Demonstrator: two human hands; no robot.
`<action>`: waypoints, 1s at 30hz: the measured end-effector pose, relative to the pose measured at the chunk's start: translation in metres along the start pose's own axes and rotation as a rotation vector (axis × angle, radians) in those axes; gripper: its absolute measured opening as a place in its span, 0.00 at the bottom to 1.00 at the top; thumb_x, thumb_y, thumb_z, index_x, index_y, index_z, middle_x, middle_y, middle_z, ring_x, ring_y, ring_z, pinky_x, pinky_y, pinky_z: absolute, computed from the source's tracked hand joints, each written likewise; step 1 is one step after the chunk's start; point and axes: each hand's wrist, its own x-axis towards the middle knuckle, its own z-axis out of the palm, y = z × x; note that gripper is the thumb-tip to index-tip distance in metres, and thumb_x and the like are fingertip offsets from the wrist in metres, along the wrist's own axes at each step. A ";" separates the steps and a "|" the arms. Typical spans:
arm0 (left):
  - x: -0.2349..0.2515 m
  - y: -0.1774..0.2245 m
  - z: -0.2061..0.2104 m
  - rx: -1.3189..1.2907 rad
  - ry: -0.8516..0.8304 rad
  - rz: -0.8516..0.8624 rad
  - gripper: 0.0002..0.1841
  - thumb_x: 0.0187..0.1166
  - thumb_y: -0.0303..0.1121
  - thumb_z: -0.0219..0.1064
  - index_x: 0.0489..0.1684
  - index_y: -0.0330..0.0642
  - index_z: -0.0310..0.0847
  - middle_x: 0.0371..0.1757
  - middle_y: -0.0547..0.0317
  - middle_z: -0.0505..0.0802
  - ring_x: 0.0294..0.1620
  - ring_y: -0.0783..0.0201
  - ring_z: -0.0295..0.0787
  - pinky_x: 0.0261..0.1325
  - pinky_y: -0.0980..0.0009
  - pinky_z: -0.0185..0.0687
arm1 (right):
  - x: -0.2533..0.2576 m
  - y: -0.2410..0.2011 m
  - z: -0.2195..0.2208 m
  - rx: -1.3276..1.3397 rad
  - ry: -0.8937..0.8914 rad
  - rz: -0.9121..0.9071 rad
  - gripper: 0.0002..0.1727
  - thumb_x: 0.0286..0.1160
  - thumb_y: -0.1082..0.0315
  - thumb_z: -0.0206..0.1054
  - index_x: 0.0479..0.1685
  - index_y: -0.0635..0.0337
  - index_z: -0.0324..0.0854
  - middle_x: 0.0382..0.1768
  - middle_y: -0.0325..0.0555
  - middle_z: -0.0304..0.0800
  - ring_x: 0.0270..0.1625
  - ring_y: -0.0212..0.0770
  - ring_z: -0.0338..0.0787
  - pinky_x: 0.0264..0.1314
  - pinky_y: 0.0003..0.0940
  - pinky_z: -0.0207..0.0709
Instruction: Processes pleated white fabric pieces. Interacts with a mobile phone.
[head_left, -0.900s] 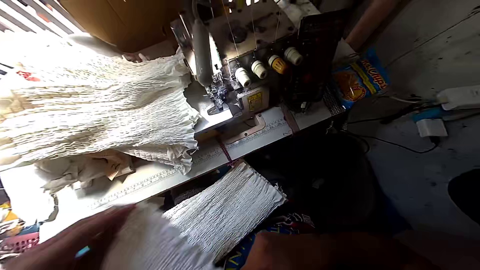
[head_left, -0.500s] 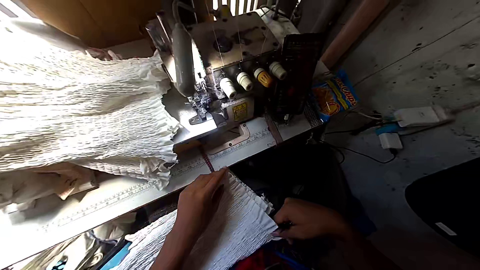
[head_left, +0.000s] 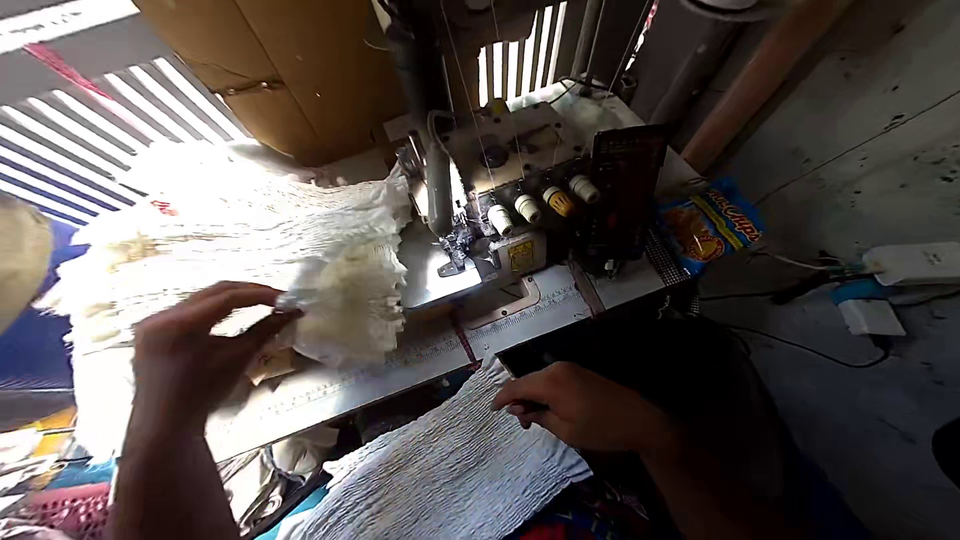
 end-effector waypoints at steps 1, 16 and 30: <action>-0.003 -0.004 -0.013 -0.051 0.004 -0.015 0.17 0.71 0.44 0.78 0.52 0.47 0.87 0.54 0.66 0.92 0.58 0.72 0.89 0.66 0.65 0.85 | 0.002 0.000 0.002 0.040 -0.001 -0.020 0.15 0.89 0.67 0.56 0.61 0.55 0.88 0.36 0.43 0.93 0.35 0.35 0.90 0.44 0.35 0.85; -0.074 0.144 0.023 0.003 -0.135 0.085 0.11 0.84 0.40 0.67 0.59 0.60 0.90 0.42 0.61 0.90 0.43 0.68 0.85 0.45 0.74 0.79 | 0.021 -0.007 0.041 0.726 0.305 0.032 0.23 0.93 0.55 0.53 0.66 0.62 0.85 0.44 0.32 0.96 0.28 0.17 0.82 0.25 0.14 0.72; -0.054 0.104 0.120 -0.680 0.102 -0.480 0.06 0.84 0.31 0.65 0.47 0.37 0.81 0.45 0.56 0.95 0.46 0.64 0.95 0.53 0.66 0.92 | -0.016 -0.006 0.067 0.446 0.165 0.004 0.14 0.83 0.57 0.68 0.45 0.59 0.90 0.23 0.33 0.85 0.23 0.19 0.79 0.26 0.17 0.75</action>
